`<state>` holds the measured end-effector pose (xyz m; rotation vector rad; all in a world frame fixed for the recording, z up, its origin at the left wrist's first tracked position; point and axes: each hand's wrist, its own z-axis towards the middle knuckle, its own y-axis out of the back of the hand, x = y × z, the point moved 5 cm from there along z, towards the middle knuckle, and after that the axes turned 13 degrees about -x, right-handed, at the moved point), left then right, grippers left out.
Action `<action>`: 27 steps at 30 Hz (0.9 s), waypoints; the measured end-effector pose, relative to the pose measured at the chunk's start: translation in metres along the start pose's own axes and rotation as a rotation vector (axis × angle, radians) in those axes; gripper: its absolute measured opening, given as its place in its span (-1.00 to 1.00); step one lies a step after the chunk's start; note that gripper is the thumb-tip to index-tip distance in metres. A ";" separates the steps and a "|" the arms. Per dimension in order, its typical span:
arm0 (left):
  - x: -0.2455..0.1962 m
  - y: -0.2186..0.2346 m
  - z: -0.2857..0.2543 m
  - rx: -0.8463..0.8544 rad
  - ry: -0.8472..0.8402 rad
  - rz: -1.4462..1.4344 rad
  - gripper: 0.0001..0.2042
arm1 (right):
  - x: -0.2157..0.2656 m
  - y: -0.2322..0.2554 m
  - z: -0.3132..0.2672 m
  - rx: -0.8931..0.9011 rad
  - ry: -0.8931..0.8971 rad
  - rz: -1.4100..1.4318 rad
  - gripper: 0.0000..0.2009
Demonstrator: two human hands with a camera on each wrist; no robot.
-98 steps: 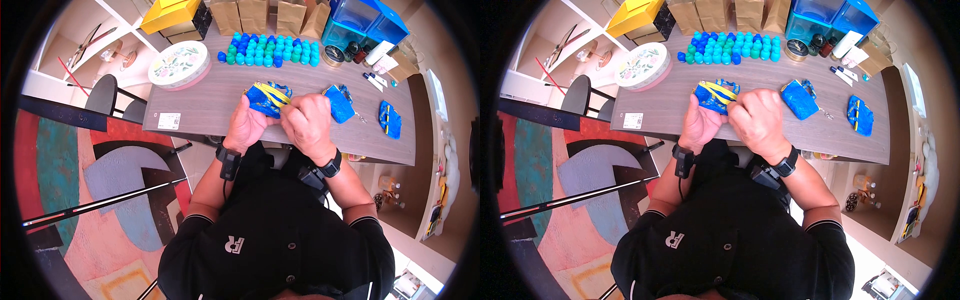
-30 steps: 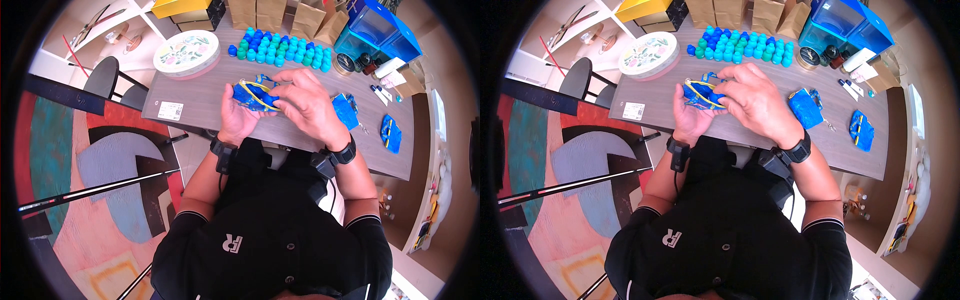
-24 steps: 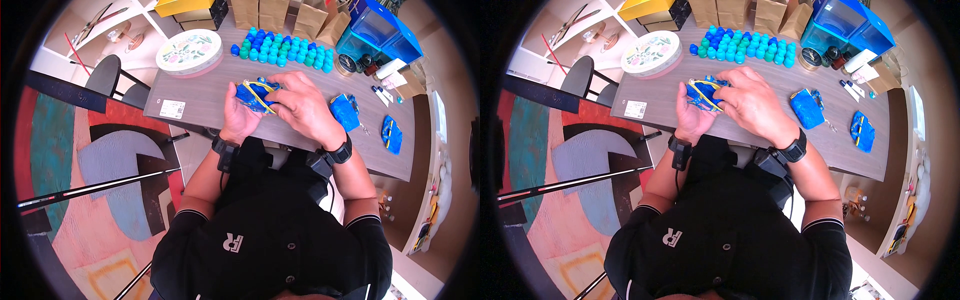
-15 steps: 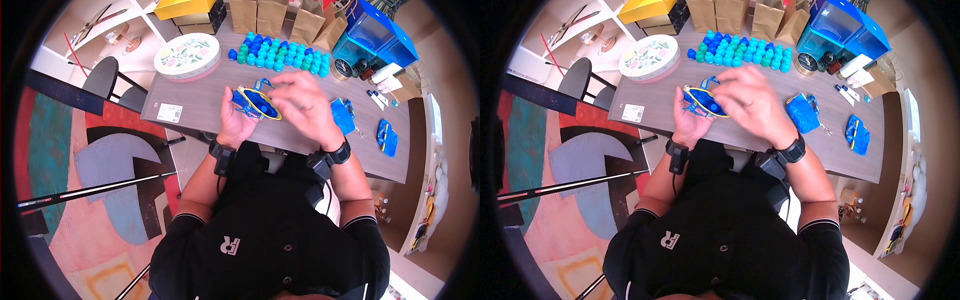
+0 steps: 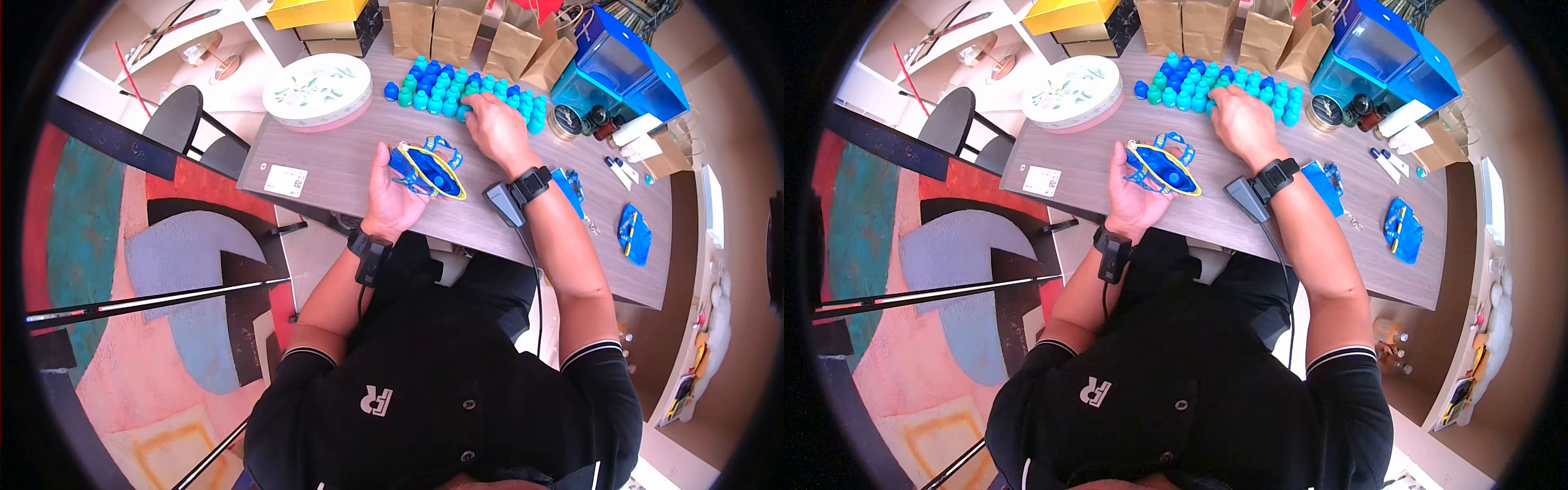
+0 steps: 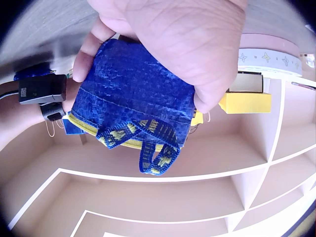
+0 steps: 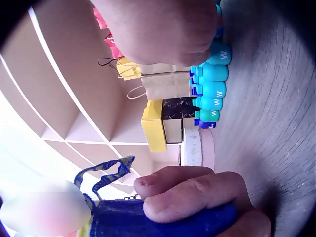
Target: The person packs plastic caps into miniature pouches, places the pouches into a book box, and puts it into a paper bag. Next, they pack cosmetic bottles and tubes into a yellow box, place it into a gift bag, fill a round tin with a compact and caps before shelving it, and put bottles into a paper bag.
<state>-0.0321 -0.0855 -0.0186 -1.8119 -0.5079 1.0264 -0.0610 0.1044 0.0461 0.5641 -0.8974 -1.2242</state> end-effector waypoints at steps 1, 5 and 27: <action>0.000 0.001 0.001 0.015 -0.006 -0.002 -0.43 | -0.001 -0.002 0.000 -0.010 0.008 0.000 -0.78; 0.000 0.002 0.002 0.052 -0.001 -0.033 -0.44 | 0.000 0.007 -0.005 -0.071 -0.004 0.028 -0.85; 0.003 -0.003 0.000 -0.003 -0.017 -0.032 -0.41 | 0.106 0.089 -0.042 -0.100 0.447 0.347 -0.80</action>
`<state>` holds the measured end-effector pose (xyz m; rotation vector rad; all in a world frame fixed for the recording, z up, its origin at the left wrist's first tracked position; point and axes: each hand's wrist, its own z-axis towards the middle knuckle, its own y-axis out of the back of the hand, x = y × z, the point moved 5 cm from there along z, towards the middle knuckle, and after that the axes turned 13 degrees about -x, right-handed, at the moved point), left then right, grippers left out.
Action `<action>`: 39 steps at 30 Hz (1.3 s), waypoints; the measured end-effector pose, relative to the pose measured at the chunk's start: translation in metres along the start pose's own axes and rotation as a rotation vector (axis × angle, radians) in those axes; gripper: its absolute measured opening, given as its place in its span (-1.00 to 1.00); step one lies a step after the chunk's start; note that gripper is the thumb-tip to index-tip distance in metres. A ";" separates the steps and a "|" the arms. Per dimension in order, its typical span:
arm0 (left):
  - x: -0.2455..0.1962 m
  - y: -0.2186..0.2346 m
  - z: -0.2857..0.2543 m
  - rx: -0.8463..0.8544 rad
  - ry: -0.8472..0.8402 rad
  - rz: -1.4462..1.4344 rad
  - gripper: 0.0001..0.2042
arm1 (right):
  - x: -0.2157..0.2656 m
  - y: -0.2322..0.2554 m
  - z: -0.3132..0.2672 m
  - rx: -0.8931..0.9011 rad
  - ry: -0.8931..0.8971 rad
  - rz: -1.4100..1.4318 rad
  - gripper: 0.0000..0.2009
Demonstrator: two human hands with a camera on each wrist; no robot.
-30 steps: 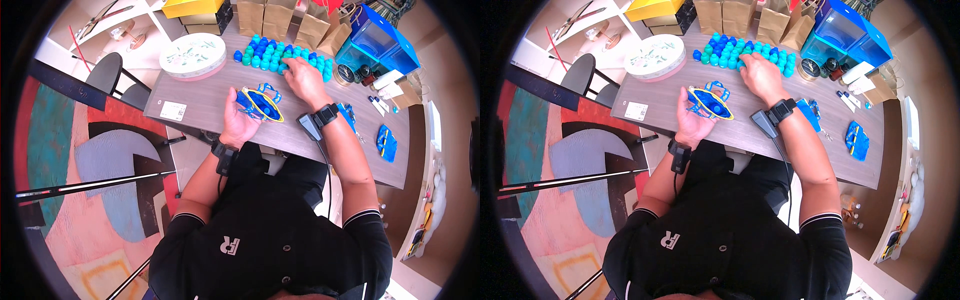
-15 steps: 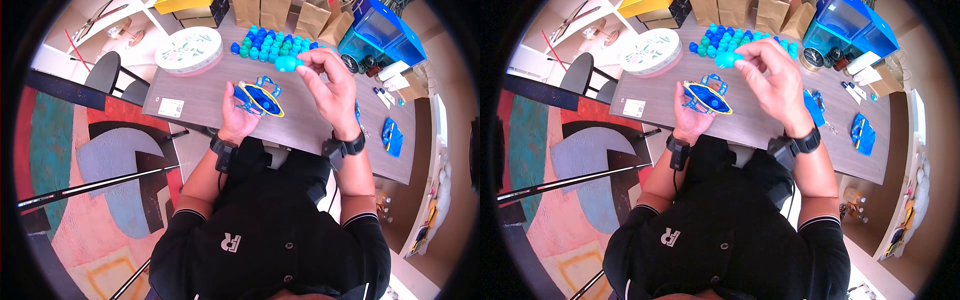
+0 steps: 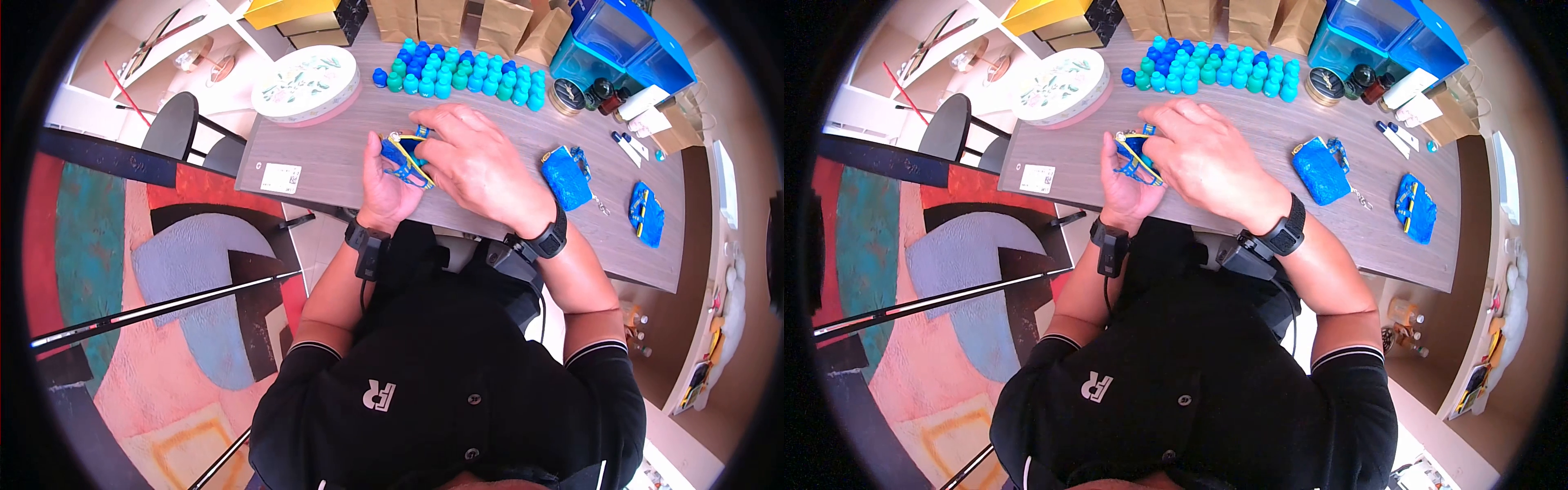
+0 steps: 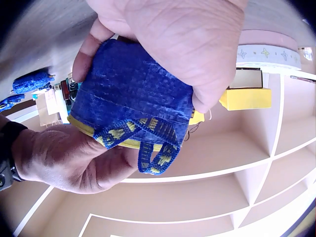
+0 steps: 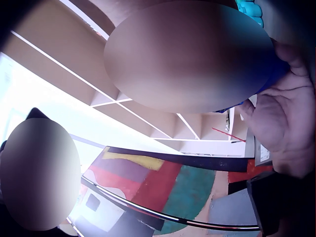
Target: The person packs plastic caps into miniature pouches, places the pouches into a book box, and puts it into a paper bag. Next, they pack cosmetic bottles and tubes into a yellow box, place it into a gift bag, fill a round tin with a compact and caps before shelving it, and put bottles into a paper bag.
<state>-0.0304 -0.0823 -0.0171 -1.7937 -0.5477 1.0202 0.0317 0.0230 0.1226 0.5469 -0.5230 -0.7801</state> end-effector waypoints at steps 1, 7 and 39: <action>0.000 -0.002 -0.001 0.005 0.003 0.014 -0.41 | -0.002 -0.002 -0.002 0.014 -0.013 -0.022 -0.82; -0.001 -0.001 0.001 -0.001 -0.004 0.016 -0.40 | -0.016 -0.003 -0.005 0.022 -0.117 0.131 -0.89; 0.000 0.004 0.002 -0.052 0.021 -0.018 -0.42 | -0.030 0.048 0.017 -0.184 -0.360 0.442 -0.80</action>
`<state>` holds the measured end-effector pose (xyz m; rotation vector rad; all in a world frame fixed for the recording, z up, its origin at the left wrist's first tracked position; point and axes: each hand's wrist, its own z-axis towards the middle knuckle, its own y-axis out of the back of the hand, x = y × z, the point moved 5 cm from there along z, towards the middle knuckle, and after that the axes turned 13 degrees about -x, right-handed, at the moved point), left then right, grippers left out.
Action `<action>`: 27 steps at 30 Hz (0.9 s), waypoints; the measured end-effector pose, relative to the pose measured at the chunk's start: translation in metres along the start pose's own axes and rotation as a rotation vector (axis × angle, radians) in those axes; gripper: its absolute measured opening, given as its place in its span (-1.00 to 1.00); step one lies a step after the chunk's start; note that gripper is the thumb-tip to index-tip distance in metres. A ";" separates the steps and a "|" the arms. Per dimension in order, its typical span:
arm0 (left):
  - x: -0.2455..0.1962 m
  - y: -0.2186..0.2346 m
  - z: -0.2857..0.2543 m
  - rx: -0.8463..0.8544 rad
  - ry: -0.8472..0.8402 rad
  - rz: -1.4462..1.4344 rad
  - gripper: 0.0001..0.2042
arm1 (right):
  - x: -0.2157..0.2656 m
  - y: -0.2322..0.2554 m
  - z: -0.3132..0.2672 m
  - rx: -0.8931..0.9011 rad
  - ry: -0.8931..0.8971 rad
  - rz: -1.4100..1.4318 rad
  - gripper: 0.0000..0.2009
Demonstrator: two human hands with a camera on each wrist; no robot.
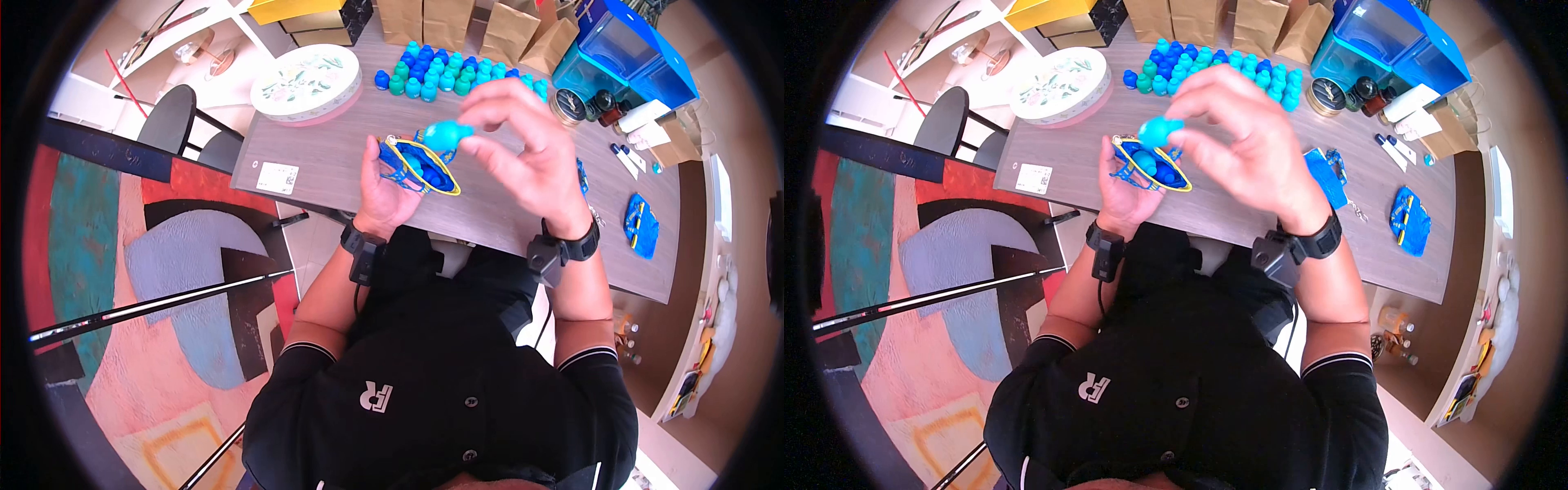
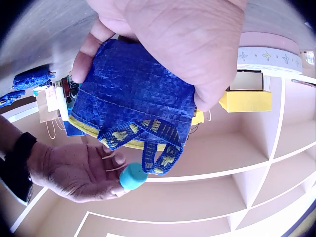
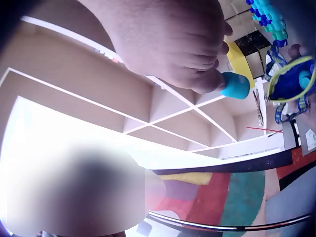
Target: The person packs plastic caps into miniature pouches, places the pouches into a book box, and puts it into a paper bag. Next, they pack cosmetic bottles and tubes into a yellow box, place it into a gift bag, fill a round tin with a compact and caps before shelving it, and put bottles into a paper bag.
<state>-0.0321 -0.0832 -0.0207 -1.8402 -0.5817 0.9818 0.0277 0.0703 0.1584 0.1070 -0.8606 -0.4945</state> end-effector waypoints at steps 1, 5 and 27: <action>0.000 -0.001 0.000 -0.016 -0.001 -0.024 -0.43 | 0.010 -0.007 -0.002 0.038 0.152 -0.094 -0.80; 0.000 0.002 0.002 0.049 -0.017 0.009 -0.44 | 0.014 -0.035 -0.011 0.112 0.354 -0.283 -0.78; 0.002 0.008 0.005 0.042 0.058 0.001 -0.26 | -0.118 -0.048 0.010 0.104 -0.056 -0.619 -0.70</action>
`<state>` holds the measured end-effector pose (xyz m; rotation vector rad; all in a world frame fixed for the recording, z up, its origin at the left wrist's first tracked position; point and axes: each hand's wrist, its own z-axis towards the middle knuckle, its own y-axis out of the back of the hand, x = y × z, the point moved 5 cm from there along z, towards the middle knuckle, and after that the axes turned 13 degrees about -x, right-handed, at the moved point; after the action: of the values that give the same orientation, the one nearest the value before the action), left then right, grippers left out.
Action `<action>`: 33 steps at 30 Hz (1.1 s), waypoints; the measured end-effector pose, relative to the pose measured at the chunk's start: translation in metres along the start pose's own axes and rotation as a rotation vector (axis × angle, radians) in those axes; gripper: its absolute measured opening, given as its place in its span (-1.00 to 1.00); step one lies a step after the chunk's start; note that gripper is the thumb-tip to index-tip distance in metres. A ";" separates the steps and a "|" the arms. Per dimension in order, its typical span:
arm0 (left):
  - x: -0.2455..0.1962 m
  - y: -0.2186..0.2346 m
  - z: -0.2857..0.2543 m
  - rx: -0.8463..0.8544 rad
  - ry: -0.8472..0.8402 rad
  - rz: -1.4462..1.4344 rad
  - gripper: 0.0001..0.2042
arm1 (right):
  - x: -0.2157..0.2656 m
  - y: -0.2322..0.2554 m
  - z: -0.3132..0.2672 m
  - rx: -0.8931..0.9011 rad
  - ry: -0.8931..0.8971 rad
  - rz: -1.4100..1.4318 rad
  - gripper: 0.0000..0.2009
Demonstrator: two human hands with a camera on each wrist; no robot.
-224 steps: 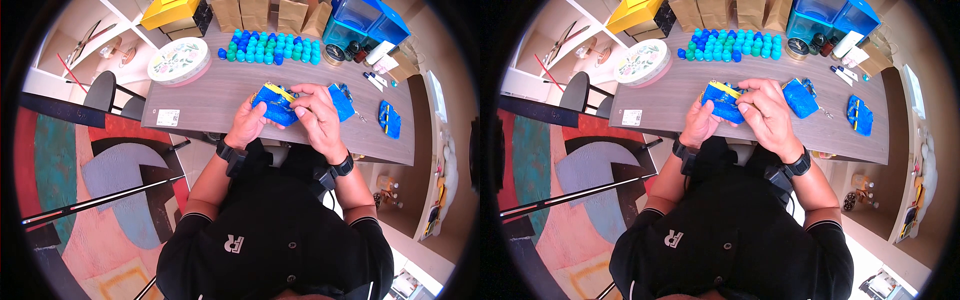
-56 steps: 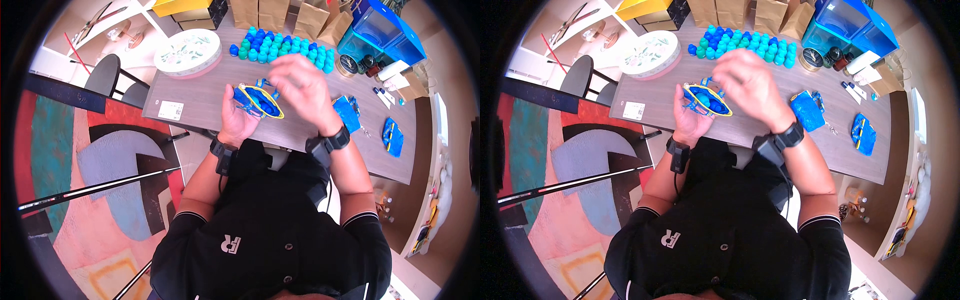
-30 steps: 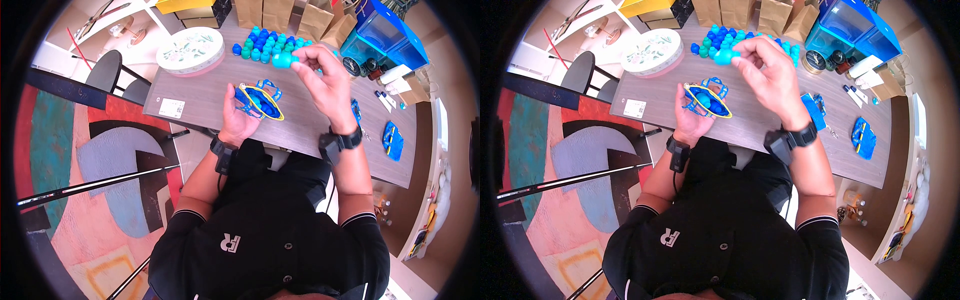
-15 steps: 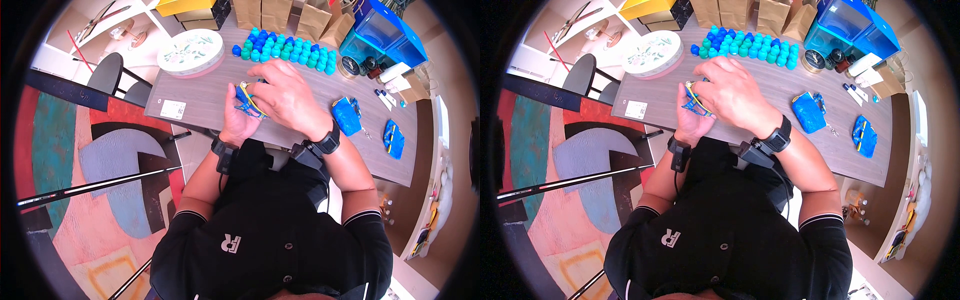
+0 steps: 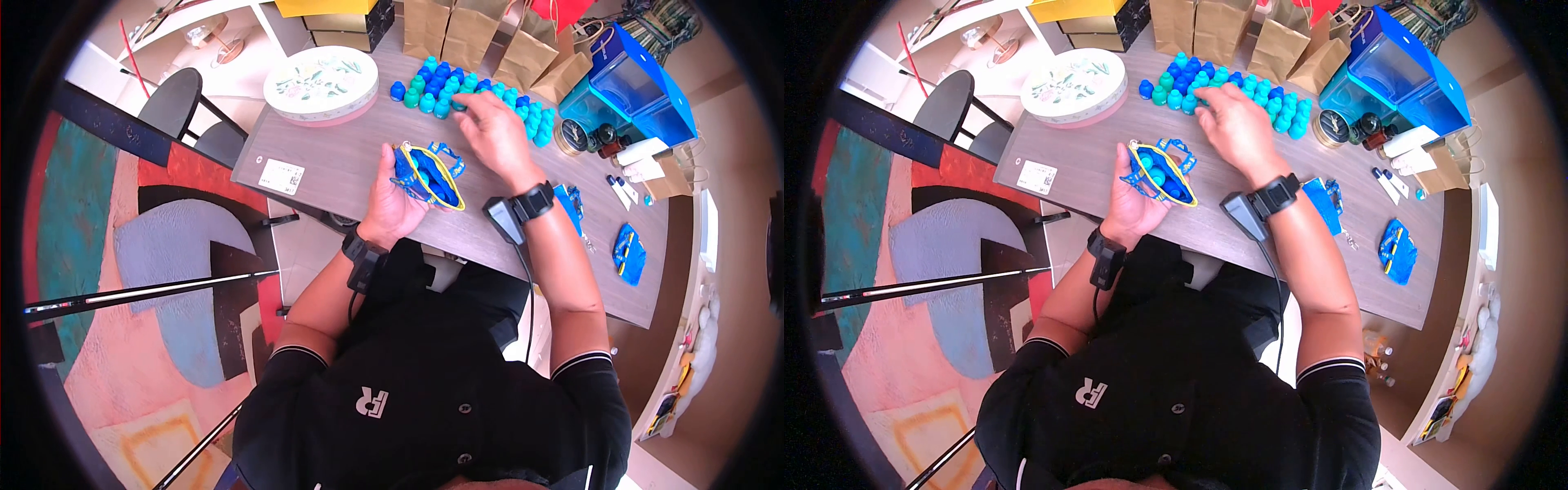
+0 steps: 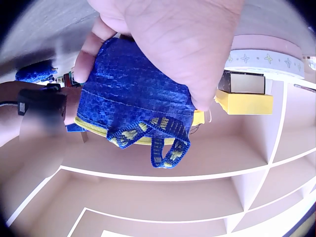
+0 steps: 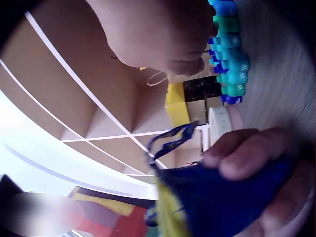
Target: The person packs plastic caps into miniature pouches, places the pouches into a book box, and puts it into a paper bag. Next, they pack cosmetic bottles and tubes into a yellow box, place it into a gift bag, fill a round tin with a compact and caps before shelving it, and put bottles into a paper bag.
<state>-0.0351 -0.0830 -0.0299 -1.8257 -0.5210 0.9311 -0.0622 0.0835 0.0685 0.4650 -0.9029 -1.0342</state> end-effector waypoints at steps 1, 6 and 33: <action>0.000 0.001 0.001 0.000 0.000 0.005 -0.27 | -0.002 -0.007 0.002 0.001 0.004 -0.001 -0.70; -0.001 0.000 -0.001 -0.024 -0.012 -0.010 -0.28 | -0.001 -0.036 0.004 0.028 0.060 -0.139 -0.70; 0.006 0.004 0.004 0.001 -0.161 0.106 -0.41 | 0.096 0.075 -0.022 0.371 0.340 0.267 -0.84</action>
<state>-0.0350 -0.0777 -0.0366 -1.8009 -0.5266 1.1565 0.0159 0.0317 0.1489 0.7821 -0.8237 -0.5218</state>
